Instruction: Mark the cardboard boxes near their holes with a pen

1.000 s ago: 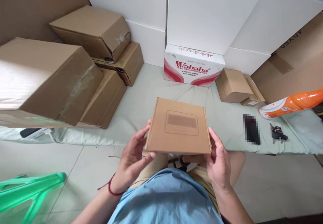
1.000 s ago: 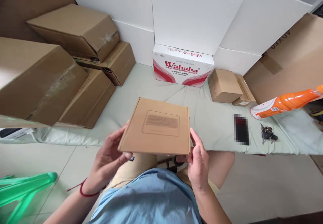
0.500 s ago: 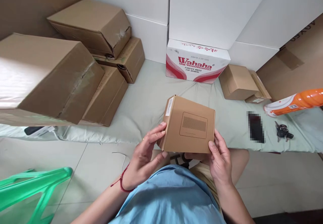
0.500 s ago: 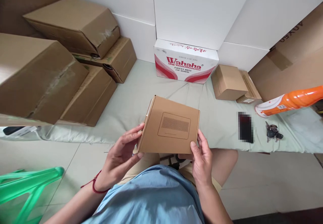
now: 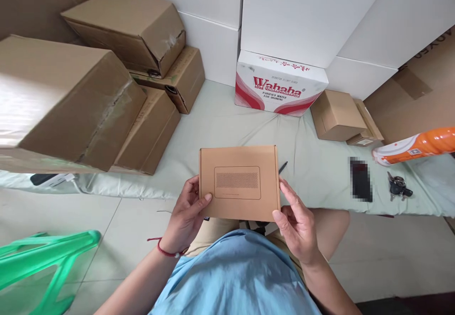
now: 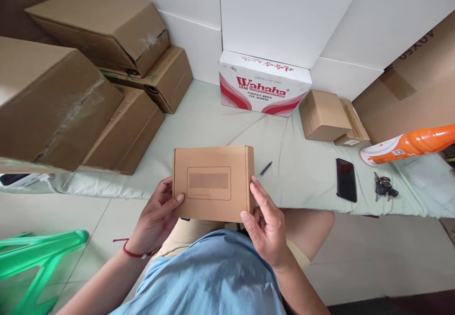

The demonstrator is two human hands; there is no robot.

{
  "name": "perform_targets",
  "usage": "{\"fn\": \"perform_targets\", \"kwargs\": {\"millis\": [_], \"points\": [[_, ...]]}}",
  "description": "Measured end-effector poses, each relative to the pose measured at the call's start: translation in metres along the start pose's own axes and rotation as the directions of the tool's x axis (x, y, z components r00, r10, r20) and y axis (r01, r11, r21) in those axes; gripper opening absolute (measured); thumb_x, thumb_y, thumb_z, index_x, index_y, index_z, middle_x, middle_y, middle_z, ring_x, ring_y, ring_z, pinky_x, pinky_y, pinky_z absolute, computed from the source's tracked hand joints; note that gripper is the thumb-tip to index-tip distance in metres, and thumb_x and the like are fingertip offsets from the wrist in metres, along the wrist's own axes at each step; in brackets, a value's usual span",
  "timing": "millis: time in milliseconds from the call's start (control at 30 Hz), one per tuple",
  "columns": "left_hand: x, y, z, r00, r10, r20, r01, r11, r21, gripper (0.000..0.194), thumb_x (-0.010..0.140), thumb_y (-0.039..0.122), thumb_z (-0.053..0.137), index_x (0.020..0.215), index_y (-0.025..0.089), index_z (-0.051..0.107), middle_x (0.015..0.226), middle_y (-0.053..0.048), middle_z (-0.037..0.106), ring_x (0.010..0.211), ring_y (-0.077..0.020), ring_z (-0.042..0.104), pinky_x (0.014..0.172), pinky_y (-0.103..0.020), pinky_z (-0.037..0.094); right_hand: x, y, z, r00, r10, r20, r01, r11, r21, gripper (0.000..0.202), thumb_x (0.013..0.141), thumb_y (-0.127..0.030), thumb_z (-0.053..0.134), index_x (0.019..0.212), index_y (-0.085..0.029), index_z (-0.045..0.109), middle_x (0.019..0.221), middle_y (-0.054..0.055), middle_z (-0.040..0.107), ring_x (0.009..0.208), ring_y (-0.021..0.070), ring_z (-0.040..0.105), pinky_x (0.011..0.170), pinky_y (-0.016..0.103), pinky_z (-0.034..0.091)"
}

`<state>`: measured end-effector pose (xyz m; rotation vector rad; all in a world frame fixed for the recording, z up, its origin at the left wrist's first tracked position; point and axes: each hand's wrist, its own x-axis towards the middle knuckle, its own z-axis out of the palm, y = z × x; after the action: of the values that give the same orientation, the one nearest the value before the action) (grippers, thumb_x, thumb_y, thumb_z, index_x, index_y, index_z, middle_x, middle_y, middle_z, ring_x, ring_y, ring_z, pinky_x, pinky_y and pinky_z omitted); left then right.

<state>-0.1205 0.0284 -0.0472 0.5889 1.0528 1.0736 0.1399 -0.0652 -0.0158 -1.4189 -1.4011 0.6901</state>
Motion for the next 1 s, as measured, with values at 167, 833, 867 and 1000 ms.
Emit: {"fn": "perform_targets", "kwargs": {"millis": [167, 833, 867, 1000], "points": [[0.004, 0.0, -0.002, 0.999, -0.038, -0.026, 0.037, 0.999, -0.028, 0.076, 0.065, 0.044, 0.109, 0.129, 0.03, 0.071, 0.128, -0.005, 0.076, 0.124, -0.0258, 0.071, 0.098, -0.033, 0.061, 0.006, -0.003, 0.002, 0.999, -0.046, 0.025, 0.047, 0.998, -0.045, 0.065, 0.11, -0.025, 0.068, 0.17, -0.044, 0.052, 0.172, 0.012, 0.058, 0.061, 0.0085, 0.071, 0.056, 0.027, 0.065], [0.011, -0.006, -0.003, 0.994, -0.105, 0.023, 0.106, 0.993, -0.042, 0.077, 0.062, 0.042, 0.108, 0.127, 0.028, 0.069, 0.119, -0.004, 0.083, 0.126, -0.0296, 0.074, 0.103, -0.036, 0.058, 0.003, -0.007, 0.001, 0.983, -0.162, 0.091, 0.173, 0.976, -0.132, 0.072, 0.11, -0.019, 0.065, 0.175, -0.041, 0.045, 0.176, 0.011, 0.053, 0.128, 0.0277, 0.081, 0.068, 0.028, 0.071], [0.012, -0.007, -0.004, 0.995, -0.096, 0.033, 0.098, 0.994, -0.041, 0.074, 0.064, 0.042, 0.107, 0.127, 0.028, 0.07, 0.123, -0.004, 0.082, 0.129, -0.0298, 0.073, 0.105, -0.036, 0.057, 0.004, -0.008, 0.002, 0.977, -0.189, 0.095, 0.202, 0.967, -0.153, 0.073, 0.109, -0.019, 0.066, 0.175, -0.04, 0.045, 0.175, 0.011, 0.055, 0.134, 0.03, 0.078, 0.069, 0.029, 0.072], [0.012, -0.011, -0.004, 0.997, -0.039, 0.068, 0.04, 0.999, -0.01, 0.067, 0.071, 0.042, 0.103, 0.129, 0.026, 0.072, 0.135, -0.007, 0.079, 0.132, -0.0284, 0.07, 0.108, -0.036, 0.056, 0.001, -0.009, 0.007, 0.981, -0.183, 0.064, 0.192, 0.959, -0.209, 0.073, 0.108, -0.017, 0.066, 0.174, -0.038, 0.046, 0.17, 0.013, 0.059, 0.124, 0.0294, 0.083, 0.063, 0.031, 0.07]]}}
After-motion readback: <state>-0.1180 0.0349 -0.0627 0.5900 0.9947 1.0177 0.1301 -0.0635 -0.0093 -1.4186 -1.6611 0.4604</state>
